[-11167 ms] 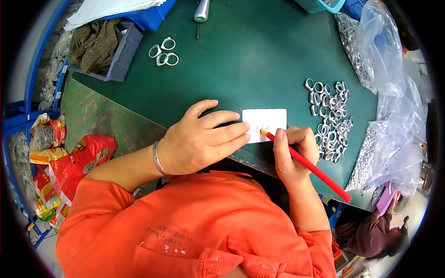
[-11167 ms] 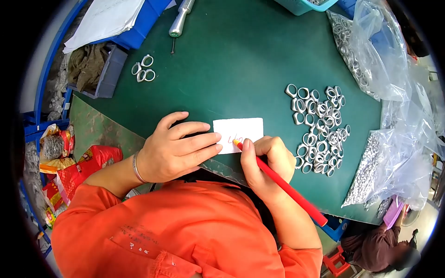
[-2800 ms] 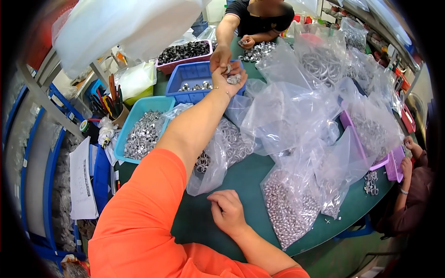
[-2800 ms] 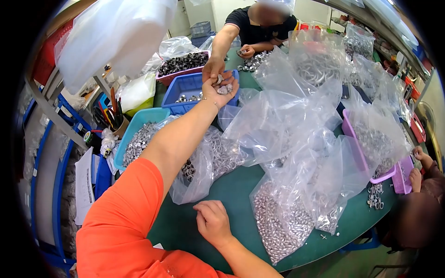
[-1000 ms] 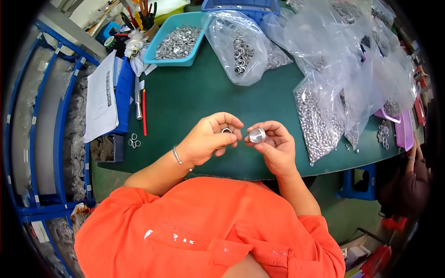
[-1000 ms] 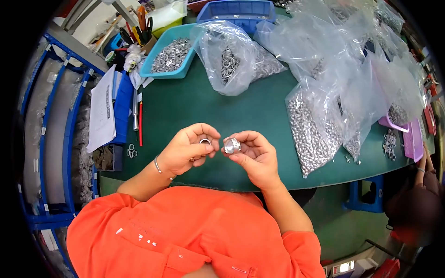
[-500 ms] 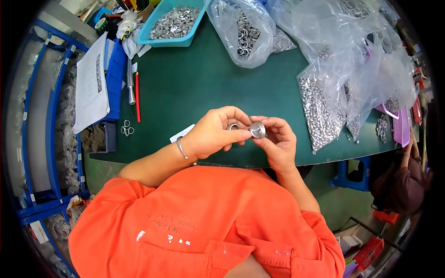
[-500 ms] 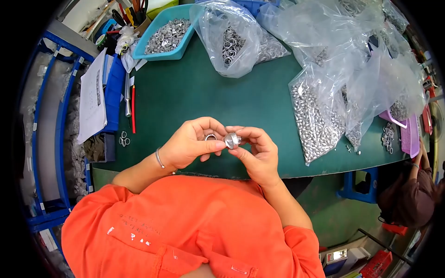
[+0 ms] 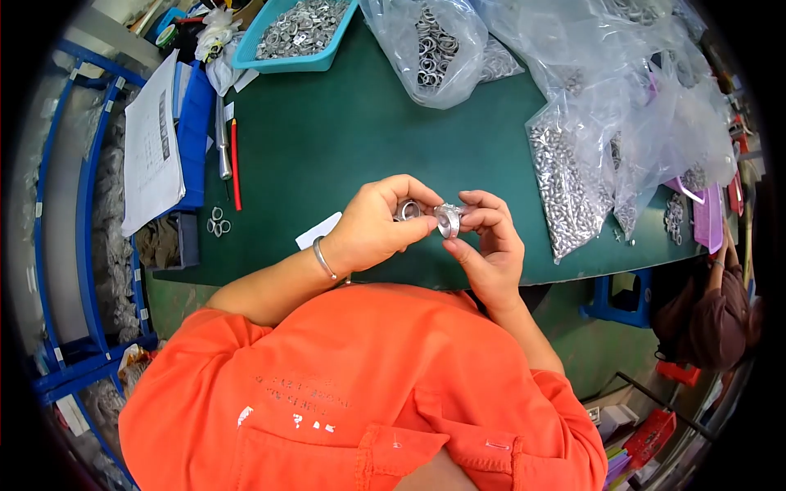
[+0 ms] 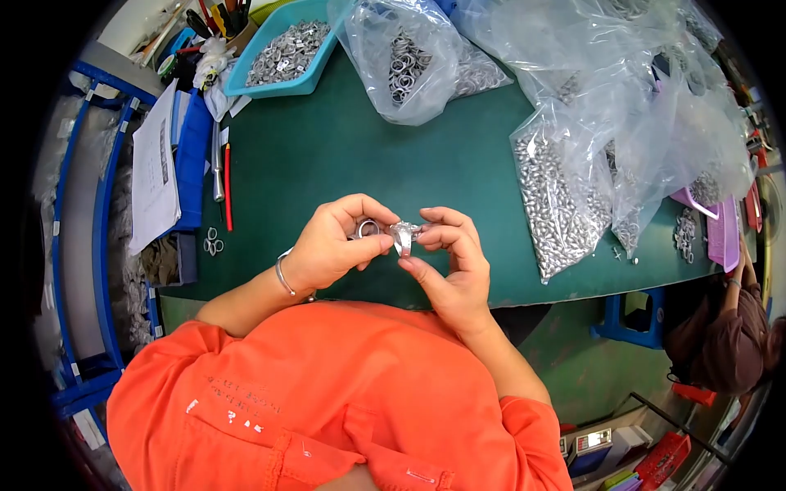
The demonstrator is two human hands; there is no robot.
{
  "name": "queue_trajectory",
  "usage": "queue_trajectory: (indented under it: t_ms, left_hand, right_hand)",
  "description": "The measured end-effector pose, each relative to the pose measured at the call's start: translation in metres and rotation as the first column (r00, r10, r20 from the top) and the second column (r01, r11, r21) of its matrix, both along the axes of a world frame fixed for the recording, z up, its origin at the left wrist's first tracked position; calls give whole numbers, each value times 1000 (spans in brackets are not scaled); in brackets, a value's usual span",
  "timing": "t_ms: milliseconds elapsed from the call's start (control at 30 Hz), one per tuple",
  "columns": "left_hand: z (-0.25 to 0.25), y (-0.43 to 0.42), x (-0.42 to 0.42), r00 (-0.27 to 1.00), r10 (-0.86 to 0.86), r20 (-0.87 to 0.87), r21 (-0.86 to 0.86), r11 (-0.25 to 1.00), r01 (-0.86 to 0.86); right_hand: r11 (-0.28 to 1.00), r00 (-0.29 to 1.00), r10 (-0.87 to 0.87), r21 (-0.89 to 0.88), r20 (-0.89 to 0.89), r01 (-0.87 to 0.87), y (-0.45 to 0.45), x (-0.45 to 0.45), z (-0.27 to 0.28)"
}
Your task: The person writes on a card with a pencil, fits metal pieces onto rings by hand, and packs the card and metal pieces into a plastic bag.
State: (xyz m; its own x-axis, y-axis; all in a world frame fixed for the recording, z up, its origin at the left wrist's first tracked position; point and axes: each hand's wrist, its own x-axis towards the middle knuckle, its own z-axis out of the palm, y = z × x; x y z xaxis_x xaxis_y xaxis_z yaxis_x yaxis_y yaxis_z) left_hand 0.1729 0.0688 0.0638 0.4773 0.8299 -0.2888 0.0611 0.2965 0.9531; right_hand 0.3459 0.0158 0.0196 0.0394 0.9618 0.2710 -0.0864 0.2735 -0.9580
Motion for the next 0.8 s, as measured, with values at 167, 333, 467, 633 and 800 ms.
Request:
queue_trajectory:
  t_ms: [167,333,467,633,800]
  left_hand:
    - [0,-1,0,999,10,-34,80,997,-8]
    - [2,-3,1,999,14,-47,119,993,-8]
    - [0,-2,0,998,22,-59,145,989,-13]
    - [0,-1,-2,999,9,-53,66,998,-5]
    - [1,0,-1,1000,-7,-11,6,1000,7]
  right_hand:
    - [1000,999,25,-20,40,-24,0,-2,5]
    - [995,994,57,-72,-96,-64,-3,-4,5]
    - [992,989,70,-98,-133,-83,-4,-5,7]
    - [952,920,60,-254,-387,-169,-7,-4,7]
    - [929,907,65,-307,-415,-207,-8,-1,6]
